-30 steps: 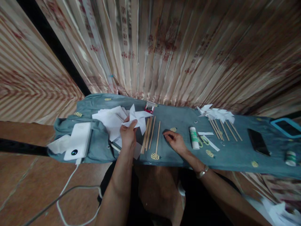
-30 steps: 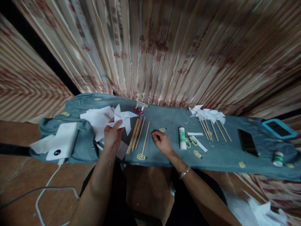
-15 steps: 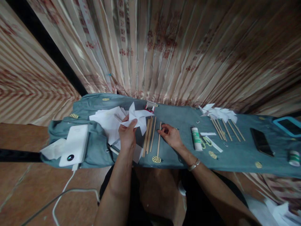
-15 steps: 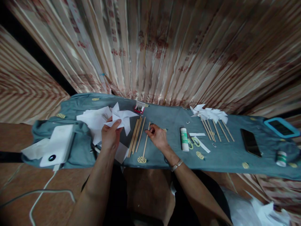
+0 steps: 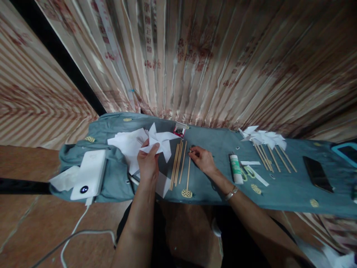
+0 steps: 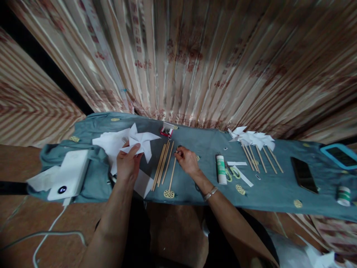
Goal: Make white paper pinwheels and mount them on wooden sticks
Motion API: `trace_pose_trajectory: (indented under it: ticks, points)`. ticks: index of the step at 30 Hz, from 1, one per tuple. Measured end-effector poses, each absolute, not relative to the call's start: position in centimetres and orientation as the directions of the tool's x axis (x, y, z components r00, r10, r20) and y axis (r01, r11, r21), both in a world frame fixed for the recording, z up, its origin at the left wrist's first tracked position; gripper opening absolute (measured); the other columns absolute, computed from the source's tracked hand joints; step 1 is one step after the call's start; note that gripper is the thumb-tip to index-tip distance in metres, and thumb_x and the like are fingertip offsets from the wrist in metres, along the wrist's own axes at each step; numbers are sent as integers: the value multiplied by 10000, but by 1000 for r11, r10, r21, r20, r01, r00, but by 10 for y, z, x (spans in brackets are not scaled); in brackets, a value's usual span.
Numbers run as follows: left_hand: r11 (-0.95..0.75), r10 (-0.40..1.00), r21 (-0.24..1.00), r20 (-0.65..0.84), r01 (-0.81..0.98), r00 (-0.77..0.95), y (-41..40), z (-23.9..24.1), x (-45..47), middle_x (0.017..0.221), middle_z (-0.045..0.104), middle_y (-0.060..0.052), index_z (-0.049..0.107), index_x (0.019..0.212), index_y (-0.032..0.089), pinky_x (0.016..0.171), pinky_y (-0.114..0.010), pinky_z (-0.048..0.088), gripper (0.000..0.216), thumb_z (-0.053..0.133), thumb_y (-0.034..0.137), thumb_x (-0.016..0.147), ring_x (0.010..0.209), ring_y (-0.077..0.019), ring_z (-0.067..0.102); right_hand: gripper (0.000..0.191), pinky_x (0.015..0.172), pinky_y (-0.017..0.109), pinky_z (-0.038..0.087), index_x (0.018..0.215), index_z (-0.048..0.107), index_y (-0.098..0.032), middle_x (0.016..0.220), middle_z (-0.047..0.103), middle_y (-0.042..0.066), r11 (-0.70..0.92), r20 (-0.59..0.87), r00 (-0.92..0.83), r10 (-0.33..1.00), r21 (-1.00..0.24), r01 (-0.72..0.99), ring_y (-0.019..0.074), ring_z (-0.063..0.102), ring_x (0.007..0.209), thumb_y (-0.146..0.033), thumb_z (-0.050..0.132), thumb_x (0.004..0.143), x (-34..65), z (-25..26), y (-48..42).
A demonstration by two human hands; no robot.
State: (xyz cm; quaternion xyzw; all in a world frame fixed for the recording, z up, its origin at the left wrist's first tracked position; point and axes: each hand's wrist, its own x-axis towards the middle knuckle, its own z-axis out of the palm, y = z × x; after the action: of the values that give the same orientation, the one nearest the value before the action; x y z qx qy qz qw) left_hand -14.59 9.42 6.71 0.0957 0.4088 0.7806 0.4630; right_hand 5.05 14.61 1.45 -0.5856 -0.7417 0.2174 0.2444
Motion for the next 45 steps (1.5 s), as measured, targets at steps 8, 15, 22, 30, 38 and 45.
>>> trace_pose_trajectory:
  ticks: [8,15,22,30,38,45]
  points:
    - [-264,773,719,-240,-643,-587,97,64,-150,755,720,15,691,829,173,639,-220,506,415,864,170,453,652,-110,651,215,799,325,525,954,743,-209,938,767,56,350,199,-288,937,-522,778,223,712,863,-189,542,881,38,34,186]
    - [-224,795,718,-257,-660,-549,97,65,-149,679,694,36,684,859,166,613,-205,492,458,877,192,444,599,-93,624,219,1100,442,416,915,754,-149,1330,620,146,552,347,-449,823,-304,776,279,553,1248,-123,545,857,8,54,231]
    - [-217,806,754,-220,-620,-549,96,63,-148,784,727,2,711,862,168,635,-213,488,401,858,218,492,657,-107,643,136,1145,496,340,874,757,-108,1370,556,200,586,176,-566,805,-92,805,340,408,1363,-115,657,781,-16,51,260]
    - [-223,800,740,-234,-635,-553,97,59,-148,778,727,3,726,922,168,658,-229,498,457,854,217,485,656,-110,648,172,1072,455,407,889,758,-79,1171,652,239,580,104,-573,813,-46,814,361,500,1246,-97,678,738,-24,47,271]
    - [-208,798,735,-253,-645,-546,96,63,-147,767,725,10,713,895,167,659,-242,506,442,850,220,479,643,-114,647,196,1094,409,389,830,756,-97,1030,691,194,591,145,-576,805,-92,802,311,556,1181,-63,572,773,-19,40,270]
    - [-196,792,754,-255,-627,-554,96,59,-148,762,712,10,706,942,171,623,-231,482,474,853,234,495,627,-110,633,233,1062,425,413,782,725,-135,1007,684,154,587,224,-546,808,-210,782,279,571,1139,-105,500,836,-10,34,268]
